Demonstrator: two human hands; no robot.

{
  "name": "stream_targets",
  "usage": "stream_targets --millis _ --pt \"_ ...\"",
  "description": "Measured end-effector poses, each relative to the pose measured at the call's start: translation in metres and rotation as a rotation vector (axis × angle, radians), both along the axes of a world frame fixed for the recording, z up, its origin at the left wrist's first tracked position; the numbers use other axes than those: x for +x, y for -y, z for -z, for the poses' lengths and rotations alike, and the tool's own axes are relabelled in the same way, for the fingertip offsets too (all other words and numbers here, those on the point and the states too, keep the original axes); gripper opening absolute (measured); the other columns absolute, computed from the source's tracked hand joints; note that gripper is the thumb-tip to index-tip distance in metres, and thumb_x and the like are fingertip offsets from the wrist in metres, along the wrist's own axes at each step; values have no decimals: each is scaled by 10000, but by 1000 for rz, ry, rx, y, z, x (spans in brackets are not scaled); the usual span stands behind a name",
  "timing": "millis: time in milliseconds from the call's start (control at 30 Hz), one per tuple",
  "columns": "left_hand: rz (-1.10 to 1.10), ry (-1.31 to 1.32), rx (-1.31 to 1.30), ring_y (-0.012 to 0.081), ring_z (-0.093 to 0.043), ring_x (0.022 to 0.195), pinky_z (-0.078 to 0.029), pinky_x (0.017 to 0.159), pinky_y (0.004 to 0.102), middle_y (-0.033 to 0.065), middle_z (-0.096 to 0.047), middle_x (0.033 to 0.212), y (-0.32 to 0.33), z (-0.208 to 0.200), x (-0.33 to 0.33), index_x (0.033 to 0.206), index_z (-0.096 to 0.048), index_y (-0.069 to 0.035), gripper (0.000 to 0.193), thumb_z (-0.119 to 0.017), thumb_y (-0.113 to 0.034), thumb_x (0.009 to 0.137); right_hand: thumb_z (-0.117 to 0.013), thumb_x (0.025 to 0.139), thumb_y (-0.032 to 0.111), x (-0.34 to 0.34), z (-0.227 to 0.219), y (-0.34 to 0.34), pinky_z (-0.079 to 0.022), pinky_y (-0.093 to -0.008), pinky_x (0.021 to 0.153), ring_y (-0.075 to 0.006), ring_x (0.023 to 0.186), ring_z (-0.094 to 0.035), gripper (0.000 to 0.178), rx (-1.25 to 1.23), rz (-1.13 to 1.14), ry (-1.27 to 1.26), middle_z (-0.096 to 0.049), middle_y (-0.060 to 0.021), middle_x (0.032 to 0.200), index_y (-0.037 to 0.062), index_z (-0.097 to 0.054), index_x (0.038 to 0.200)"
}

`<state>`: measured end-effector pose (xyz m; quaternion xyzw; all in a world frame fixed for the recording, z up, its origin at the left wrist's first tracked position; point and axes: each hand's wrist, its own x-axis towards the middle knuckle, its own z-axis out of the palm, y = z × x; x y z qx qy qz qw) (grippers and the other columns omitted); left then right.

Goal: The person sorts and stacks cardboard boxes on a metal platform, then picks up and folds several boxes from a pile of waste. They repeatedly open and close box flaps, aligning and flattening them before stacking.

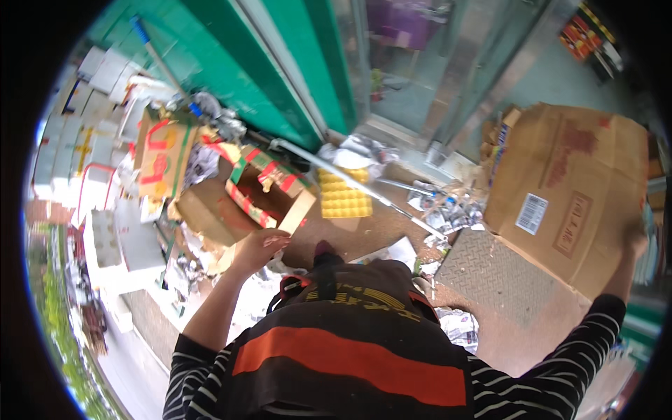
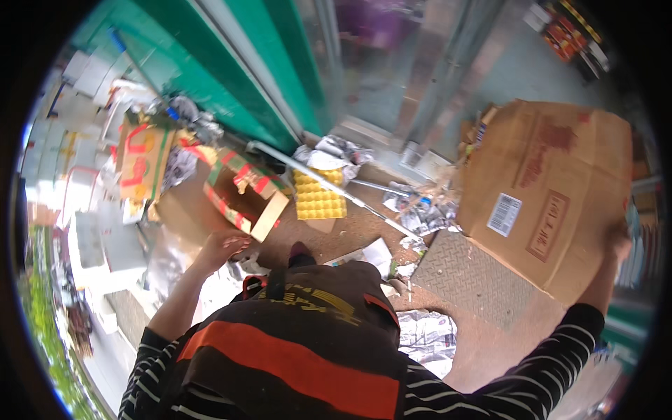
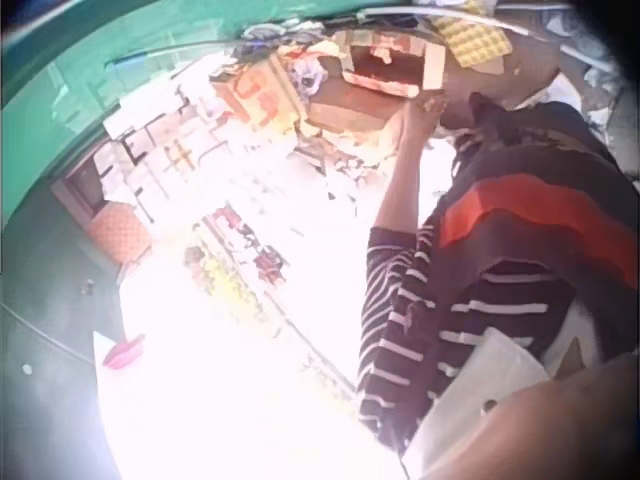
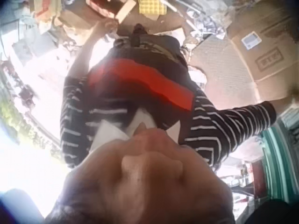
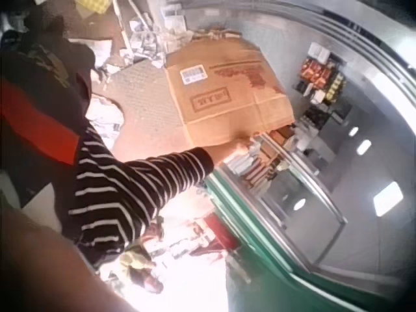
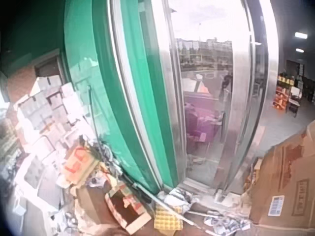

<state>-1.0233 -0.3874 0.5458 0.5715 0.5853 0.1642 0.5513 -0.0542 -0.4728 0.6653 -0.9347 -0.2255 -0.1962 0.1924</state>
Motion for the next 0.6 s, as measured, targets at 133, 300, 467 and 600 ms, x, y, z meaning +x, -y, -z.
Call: stream_targets --millis 133,300,467,600 --pt "-95 14 -57 143 -628 914 -489 825 271 96 -669 946 41 45 -24 1053 -622 19 223 -600 -97 865 -390 936 478 56 -3 -29 -451 -354 871 -261 1036 -589 524 13 43 42 -659 -114 1036 92 -535 1259" --pt "-294 -40 -365 127 -629 882 -515 763 270 66 -671 975 130 87 -70 1084 -625 -37 237 -603 -133 869 -497 898 450 -139 174 -105 -349 -304 573 -171 691 -458 366 -16 -473 -454 -506 -65 810 95 -568 948" --pt "-531 -126 -530 116 -637 806 -531 682 261 48 -679 951 189 131 -125 1072 -644 -75 222 -607 -153 867 -567 865 445 -429 250 -93 -189 -238 318 -48 339 -249 367 -306 -331 -1279 -308 69 484 102 -536 737" --pt "-646 -86 -586 123 -635 752 -526 630 264 51 -681 926 195 167 -169 1049 -656 -81 210 -635 -143 849 -585 856 390 -536 269 -70 -198 -236 335 -47 356 -269 335 -499 -408 -1544 -314 78 486 110 -508 690"
